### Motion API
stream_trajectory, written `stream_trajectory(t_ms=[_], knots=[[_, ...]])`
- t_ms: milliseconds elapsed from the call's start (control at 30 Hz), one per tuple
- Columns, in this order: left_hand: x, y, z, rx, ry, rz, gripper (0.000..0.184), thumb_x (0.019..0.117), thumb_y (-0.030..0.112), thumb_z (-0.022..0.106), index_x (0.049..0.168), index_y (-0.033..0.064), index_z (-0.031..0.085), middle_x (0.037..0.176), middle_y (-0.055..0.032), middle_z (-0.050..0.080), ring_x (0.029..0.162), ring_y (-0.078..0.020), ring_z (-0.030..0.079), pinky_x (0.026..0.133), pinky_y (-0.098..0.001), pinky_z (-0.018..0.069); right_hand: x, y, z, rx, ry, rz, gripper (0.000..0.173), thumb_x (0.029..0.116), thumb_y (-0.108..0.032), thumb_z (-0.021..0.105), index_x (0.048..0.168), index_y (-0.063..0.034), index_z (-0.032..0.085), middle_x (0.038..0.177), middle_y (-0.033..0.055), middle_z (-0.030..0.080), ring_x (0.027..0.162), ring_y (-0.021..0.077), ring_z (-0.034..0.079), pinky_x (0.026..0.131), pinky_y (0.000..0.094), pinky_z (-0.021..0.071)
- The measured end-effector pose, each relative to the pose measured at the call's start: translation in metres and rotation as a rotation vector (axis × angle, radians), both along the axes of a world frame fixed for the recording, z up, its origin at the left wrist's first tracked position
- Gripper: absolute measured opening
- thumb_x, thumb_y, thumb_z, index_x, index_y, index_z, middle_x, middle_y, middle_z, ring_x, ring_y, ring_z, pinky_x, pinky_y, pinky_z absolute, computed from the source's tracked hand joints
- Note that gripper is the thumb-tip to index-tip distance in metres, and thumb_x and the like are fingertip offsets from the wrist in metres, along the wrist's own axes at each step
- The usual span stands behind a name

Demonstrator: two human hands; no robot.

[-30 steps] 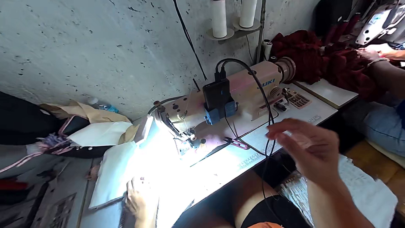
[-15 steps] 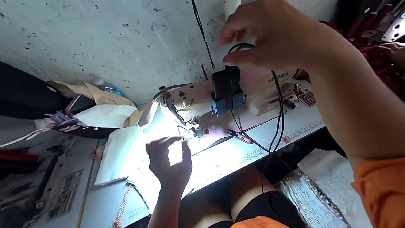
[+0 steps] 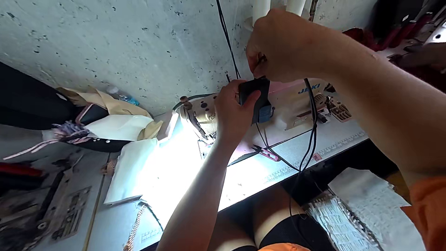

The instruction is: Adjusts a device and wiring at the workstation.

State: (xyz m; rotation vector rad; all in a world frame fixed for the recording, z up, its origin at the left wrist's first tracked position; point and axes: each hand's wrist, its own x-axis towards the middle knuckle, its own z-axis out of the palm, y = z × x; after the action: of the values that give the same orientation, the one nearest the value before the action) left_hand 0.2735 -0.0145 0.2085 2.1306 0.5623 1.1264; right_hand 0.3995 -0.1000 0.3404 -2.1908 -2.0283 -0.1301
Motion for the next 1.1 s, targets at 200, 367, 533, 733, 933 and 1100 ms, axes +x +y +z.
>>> stream_trajectory(t_ms=[200,367,533,733,933,1100], knots=[[-0.002,0.001,0.000,0.018,-0.036,-0.012,0.027,0.0909,0.021,0.076,0.111,0.0040,0.072,0.101,-0.0087,0.072,0.096,-0.0092,0.068,0.089,-0.0271,0.0534,-0.003,-0.003,-0.009,0.028,-0.095,0.041,0.009,0.0941,-0.010,0.068,0.102,-0.0067,0.072,0.097,0.0125,0.070,0.102,0.0326,0.064,0.100,0.0597,0.0397],[-0.002,0.002,0.003,0.039,0.010,0.000,0.029,0.0922,0.023,0.075,0.112,0.0036,0.072,0.104,-0.0108,0.072,0.099,-0.0122,0.068,0.091,-0.0306,0.0539,-0.002,-0.002,-0.011,0.033,-0.163,0.053,0.013,0.0911,-0.007,0.070,0.104,-0.0048,0.071,0.098,0.0142,0.070,0.102,0.0341,0.065,0.104,0.0595,0.0356],[-0.004,0.002,0.007,0.057,0.077,0.016,0.030,0.0936,0.026,0.074,0.114,0.0036,0.072,0.104,-0.0114,0.072,0.100,-0.0160,0.068,0.092,-0.0358,0.0524,-0.008,-0.001,-0.007,0.003,-0.236,0.029,0.014,0.0893,-0.006,0.071,0.103,-0.0059,0.070,0.099,0.0148,0.069,0.102,0.0352,0.064,0.101,0.0592,0.0364],[-0.017,0.000,0.005,0.067,0.075,-0.032,0.057,0.0878,0.017,0.079,0.139,0.0010,0.058,0.124,-0.0151,0.069,0.111,-0.0162,0.067,0.097,-0.0331,0.0518,0.019,-0.006,-0.003,0.100,0.155,0.140,0.033,0.1073,-0.031,0.053,0.109,-0.0036,0.071,0.102,0.0120,0.069,0.097,0.0239,0.066,0.088,0.0476,0.0517],[-0.037,-0.007,-0.004,0.129,0.019,0.005,0.062,0.0900,0.013,0.074,0.145,-0.0009,0.050,0.124,-0.0156,0.068,0.112,-0.0170,0.065,0.096,-0.0302,0.0521,0.081,-0.019,-0.034,0.332,0.842,0.153,0.016,0.0970,-0.001,0.059,0.110,-0.0020,0.068,0.101,0.0033,0.072,0.089,0.0091,0.070,0.084,0.0277,0.0591],[-0.021,-0.003,-0.004,0.052,-0.004,-0.032,0.054,0.0904,0.016,0.075,0.138,-0.0008,0.057,0.118,-0.0145,0.070,0.103,-0.0151,0.068,0.090,-0.0302,0.0552,0.070,-0.010,-0.078,0.379,0.927,0.345,0.014,0.0927,-0.004,0.070,0.106,-0.0002,0.071,0.094,0.0001,0.072,0.084,0.0027,0.068,0.081,0.0218,0.0581]])
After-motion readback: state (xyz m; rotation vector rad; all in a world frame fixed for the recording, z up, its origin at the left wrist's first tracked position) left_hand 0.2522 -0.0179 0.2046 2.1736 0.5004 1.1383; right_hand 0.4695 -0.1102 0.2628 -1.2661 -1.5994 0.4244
